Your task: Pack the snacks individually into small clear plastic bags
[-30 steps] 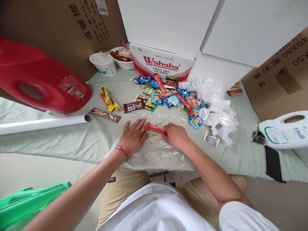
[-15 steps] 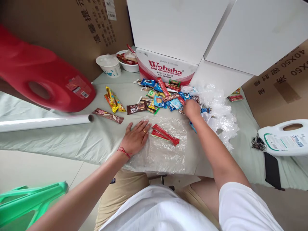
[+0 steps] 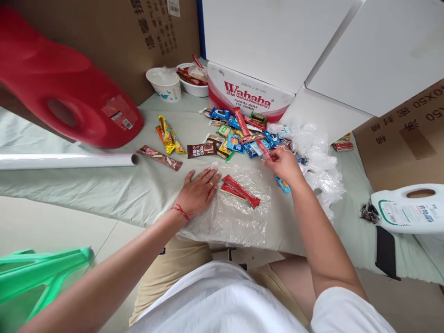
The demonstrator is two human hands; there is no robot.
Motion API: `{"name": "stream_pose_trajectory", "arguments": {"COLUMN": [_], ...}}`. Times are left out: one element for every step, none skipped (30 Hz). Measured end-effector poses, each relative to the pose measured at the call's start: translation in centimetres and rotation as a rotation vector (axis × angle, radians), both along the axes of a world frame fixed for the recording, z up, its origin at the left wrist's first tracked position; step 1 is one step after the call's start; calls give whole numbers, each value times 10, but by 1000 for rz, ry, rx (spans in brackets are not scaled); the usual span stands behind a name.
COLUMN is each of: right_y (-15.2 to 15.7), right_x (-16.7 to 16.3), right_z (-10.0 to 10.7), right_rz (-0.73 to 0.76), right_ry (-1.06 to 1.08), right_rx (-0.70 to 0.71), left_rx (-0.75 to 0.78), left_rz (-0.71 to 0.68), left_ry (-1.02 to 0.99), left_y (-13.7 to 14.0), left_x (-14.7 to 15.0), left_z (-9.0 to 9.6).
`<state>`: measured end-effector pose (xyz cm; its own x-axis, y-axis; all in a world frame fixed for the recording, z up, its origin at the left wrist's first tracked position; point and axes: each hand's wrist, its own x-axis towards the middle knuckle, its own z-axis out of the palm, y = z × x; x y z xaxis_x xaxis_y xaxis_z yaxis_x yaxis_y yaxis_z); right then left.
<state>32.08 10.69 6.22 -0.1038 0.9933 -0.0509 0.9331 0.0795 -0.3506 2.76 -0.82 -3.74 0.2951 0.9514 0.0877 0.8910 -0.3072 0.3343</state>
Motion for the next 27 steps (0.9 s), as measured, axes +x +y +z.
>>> {"name": "stream_pose_trajectory", "arguments": {"right_y": [-15,-31,-45,-59,-70,-79,-85,-90,-92,-92,-91,-90,-88,-86,-85,-85,-86,-87,-89,-91,-94,-98,-101,-105,-108,-110,-111], "right_x": [-7,-17,-28,-40,-52,-63,-73,-81,-86,-89,-89,-87,-84,-79,-73,-67,-62,-58,-56,-56,-58,-62,-67,-73,-78,-82,-84], "right_z": [-1,-4,-8,-11,-15,-18,-21,-23,-25,-26,-27,-27,-26,-23,-19,-14,-9,-3,3,6,8,7,3,-4,-12,-20,-28], "right_rz": [76,143,192,220,234,239,243,253,269,285,297,308,316,318,317,314,312,313,322,340,367,398,427,447,453,447,440], "right_ry": [56,77,59,8,-61,-135,-202,-255,-292,-313,-320,-314,-298,-271,-235,-195,-153,-113,-78,-49,-31,-27,-39,-71,-116,-162,-195], "right_rx": [-41,-92,-149,-206,-257,-297,-318,-322,-311,-292,-276,-270,-274,-280,-282,-274,-255,-229,-202,-179,-163,-157,-162,-171,-180,-186,-193], "left_rx": [4,8,12,15,17,19,20,20,21,21,22,22,24,26,28,29,29,27,23,17,11,6,1,-1,-2,-2,0], "left_rz": [2,4,5,6,5,2,0,-1,-1,1,2,4,5,5,5,5,6,7,8,6,6,7,11,18,26,34,39], "left_ry": [-5,-9,-13,-13,-10,-5,3,11,18,24,26,27,26,23,19,15,11,8,6,6,9,13,19,23,26,25,21], "left_y": [0,0,0,0,0,0,0,0,0,0,0,0,0,0,0,0,0,0,0,0,0,0,0,0,0,-1,-1], "left_x": [0,0,0,0,0,0,0,0,0,0,0,0,0,0,0,0,0,0,0,1,1,1,0,0,0,-1,-2], "left_z": [-1,-2,-2,-2,-3,-2,-2,-2,-2,-2,-2,-2,-2,-3,-3,-3,-3,-3,-2,-1,-1,0,1,2,2,2,1]}}
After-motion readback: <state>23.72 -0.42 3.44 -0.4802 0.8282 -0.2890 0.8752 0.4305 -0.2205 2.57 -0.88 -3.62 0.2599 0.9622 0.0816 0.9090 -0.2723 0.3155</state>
